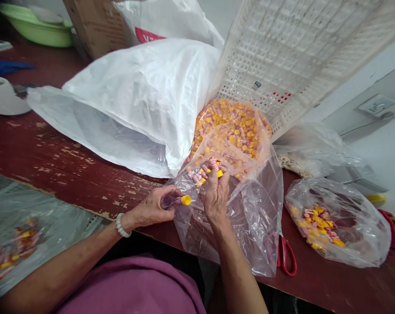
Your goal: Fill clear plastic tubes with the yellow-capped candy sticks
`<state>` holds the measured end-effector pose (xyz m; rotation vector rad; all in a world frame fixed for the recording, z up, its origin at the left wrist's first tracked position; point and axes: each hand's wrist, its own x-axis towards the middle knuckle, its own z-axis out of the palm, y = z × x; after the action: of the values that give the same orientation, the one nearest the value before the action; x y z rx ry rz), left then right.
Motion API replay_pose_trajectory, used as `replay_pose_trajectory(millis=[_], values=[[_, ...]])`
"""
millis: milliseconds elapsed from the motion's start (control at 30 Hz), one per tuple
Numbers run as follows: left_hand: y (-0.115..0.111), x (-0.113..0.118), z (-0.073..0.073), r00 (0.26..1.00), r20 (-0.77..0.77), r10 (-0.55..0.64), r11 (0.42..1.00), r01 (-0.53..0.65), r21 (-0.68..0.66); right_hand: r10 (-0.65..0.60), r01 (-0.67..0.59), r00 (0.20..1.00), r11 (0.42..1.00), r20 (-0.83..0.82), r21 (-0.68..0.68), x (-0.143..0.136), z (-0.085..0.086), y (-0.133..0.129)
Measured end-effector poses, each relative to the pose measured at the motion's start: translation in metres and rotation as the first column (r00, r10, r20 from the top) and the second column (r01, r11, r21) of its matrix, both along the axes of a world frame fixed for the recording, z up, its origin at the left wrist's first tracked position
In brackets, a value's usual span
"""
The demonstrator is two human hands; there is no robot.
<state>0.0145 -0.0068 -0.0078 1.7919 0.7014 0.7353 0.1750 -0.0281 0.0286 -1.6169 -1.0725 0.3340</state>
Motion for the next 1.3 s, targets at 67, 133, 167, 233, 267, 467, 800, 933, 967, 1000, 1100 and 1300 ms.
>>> replay_pose_trajectory(millis=[67,133,167,233,267,467,800,933,967,1000,1100,1300], values=[[-0.005,0.004,0.002,1.0,-0.024,-0.014,0.999,0.015,0.042,-0.059,0.058,0.998,0.997,0.004,0.053,-0.005,-0.006,0.011],[-0.011,0.008,0.004,0.999,-0.051,-0.013,0.997,0.017,0.073,-0.01,0.01,1.0,0.999,0.011,0.044,-0.012,-0.016,0.018],[-0.013,0.01,0.004,0.999,-0.053,-0.009,0.998,0.012,0.063,0.026,-0.027,1.0,0.999,0.017,0.031,-0.015,-0.02,0.02],[-0.015,0.011,0.003,1.0,-0.019,0.002,1.0,-0.003,-0.031,0.098,-0.099,0.995,0.995,0.034,0.017,-0.015,-0.024,0.02],[-0.014,0.011,0.002,1.0,0.019,0.01,0.995,-0.008,-0.104,0.135,-0.136,0.99,0.991,0.032,0.01,-0.012,-0.023,0.017],[0.0,-0.003,-0.001,0.975,0.213,0.06,0.918,0.03,-0.396,0.56,-0.525,0.816,0.821,0.139,-0.223,0.016,0.008,-0.015],[-0.004,-0.006,0.003,0.994,-0.109,-0.006,1.0,0.008,0.014,0.698,-0.54,0.472,0.712,0.539,-0.449,-0.002,0.026,-0.026],[-0.004,-0.008,0.006,0.989,-0.15,-0.01,0.999,0.018,0.048,0.635,-0.58,0.653,0.77,0.413,-0.265,0.006,0.025,-0.019],[-0.004,-0.008,0.008,0.987,-0.157,-0.016,0.998,0.026,0.06,0.54,-0.516,0.758,0.84,0.367,-0.17,0.007,0.023,-0.016],[-0.005,-0.007,0.009,0.986,-0.165,-0.028,0.997,0.04,0.073,0.416,-0.416,0.853,0.907,0.314,-0.071,0.007,0.019,-0.012],[-0.014,0.001,0.011,0.974,-0.214,-0.073,0.991,0.094,0.093,0.116,-0.155,0.966,0.975,0.231,0.16,-0.004,0.003,-0.001],[-0.023,0.012,-0.002,0.995,-0.043,-0.09,0.988,0.084,-0.131,0.12,-0.162,0.961,0.975,0.25,0.153,0.001,-0.033,0.011]])
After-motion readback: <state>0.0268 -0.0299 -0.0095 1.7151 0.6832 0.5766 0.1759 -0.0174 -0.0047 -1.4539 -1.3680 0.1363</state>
